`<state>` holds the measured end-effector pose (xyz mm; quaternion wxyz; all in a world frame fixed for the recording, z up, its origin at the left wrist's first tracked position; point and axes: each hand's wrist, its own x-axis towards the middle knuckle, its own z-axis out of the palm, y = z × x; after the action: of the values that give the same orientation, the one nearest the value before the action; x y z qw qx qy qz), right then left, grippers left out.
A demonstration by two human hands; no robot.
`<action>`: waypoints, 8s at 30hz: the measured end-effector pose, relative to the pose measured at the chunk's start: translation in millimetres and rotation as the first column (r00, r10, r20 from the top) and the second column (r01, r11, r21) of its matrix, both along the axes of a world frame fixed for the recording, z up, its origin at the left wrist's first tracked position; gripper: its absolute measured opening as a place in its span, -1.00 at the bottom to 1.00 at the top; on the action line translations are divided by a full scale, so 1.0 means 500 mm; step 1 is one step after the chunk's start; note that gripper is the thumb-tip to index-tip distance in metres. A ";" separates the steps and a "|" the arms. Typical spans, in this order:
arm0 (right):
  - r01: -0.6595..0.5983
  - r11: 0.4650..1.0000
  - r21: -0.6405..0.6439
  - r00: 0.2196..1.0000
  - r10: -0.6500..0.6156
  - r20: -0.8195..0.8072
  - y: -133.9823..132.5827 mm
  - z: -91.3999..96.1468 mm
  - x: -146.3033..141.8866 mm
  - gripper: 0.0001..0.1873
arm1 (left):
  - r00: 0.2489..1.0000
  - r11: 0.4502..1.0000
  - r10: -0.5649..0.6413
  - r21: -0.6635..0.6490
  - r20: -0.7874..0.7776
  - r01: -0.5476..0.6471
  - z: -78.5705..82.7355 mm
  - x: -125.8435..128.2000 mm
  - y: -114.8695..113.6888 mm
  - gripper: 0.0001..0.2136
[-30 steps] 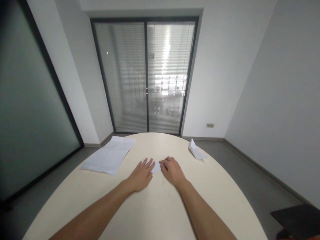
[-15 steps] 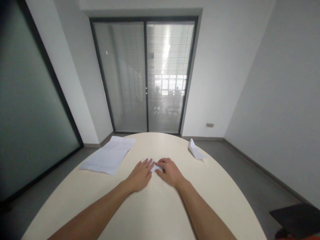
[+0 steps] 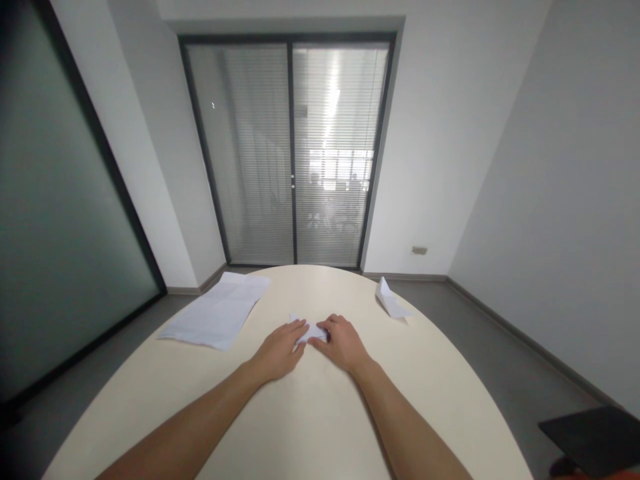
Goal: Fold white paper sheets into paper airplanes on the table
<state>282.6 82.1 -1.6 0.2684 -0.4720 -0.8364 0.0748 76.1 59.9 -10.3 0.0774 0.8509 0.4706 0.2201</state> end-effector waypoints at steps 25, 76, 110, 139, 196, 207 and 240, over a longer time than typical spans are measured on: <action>-0.004 0.998 -0.065 0.984 -0.007 -0.176 0.001 -0.004 0.007 -0.67 | 0.982 0.992 0.116 -0.073 0.152 -0.106 0.009 -0.001 0.007 -0.61; -0.172 0.963 0.209 0.860 0.251 -0.444 -0.045 0.026 -0.051 -0.64 | 0.713 0.976 -0.206 0.196 0.670 0.098 0.023 0.015 -0.017 -0.62; -0.273 0.962 0.019 0.783 0.233 -0.577 -0.034 0.015 -0.055 -0.44 | 0.727 0.991 -0.125 0.116 0.675 0.063 0.014 0.011 0.000 -0.58; -0.067 0.988 0.136 0.885 0.122 -0.449 -0.030 0.011 -0.039 -0.47 | 0.821 0.976 -0.151 0.216 0.550 0.035 0.005 0.004 0.013 -0.40; -0.143 0.989 0.037 0.988 0.140 0.070 -0.003 -0.003 -0.014 -0.60 | 0.990 0.994 0.106 0.031 -0.097 -0.104 0.007 0.012 -0.019 -0.50; -0.272 0.962 0.021 0.962 0.272 0.010 -0.005 0.003 -0.005 -0.51 | 1.000 0.999 0.025 -0.021 -0.016 -0.025 0.002 0.006 -0.013 -0.57; -0.278 0.960 -0.018 0.949 0.272 -0.159 -0.009 -0.010 -0.004 -0.40 | 0.937 0.994 0.101 0.000 0.334 -0.107 -0.039 0.000 0.028 -0.59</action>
<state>280.5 77.6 -6.4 0.3101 -0.3491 -0.8688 0.1648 76.2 74.1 -29.9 0.1365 0.7759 0.4929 0.3692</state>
